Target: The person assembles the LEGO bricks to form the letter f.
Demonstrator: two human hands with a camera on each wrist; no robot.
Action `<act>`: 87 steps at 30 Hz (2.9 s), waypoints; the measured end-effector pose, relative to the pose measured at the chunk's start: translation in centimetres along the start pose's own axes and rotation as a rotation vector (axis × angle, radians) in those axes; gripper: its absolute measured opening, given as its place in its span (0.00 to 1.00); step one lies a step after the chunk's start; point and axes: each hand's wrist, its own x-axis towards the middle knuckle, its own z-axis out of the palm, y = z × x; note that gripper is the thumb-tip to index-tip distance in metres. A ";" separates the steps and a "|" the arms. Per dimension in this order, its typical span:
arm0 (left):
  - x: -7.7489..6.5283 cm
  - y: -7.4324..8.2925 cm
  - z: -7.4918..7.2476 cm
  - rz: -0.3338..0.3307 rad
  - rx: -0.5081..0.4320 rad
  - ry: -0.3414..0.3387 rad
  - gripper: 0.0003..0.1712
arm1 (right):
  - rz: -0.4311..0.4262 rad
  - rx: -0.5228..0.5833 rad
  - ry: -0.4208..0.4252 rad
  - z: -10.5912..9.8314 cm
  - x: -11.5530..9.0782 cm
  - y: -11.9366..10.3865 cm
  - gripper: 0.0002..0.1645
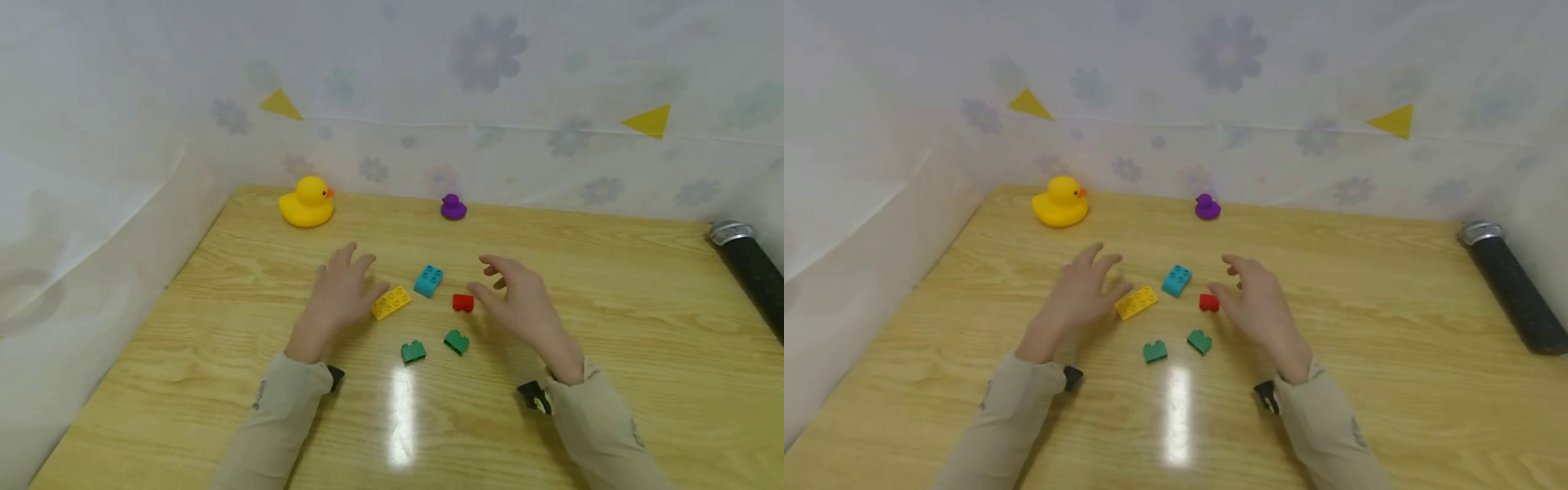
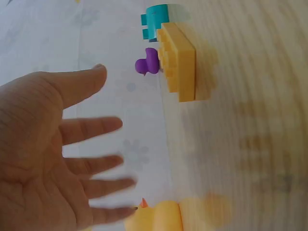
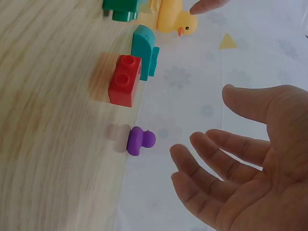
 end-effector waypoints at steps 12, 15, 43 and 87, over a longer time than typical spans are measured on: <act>-0.1 0.7 -0.3 0.314 -0.372 -0.143 0.15 | 0.048 0.087 -0.020 -0.3 -0.2 0.1 0.18; -0.1 1.0 0.0 0.334 -0.389 -0.192 0.14 | 0.065 0.088 -0.043 -0.3 -0.2 0.1 0.17; -0.7 3.1 1.3 0.222 -0.276 -0.571 0.11 | 0.086 0.132 -0.268 0.4 0.1 -0.3 0.18; -0.5 3.4 1.5 0.244 -0.176 -0.445 0.10 | 0.071 0.079 -0.354 0.7 0.1 -0.2 0.14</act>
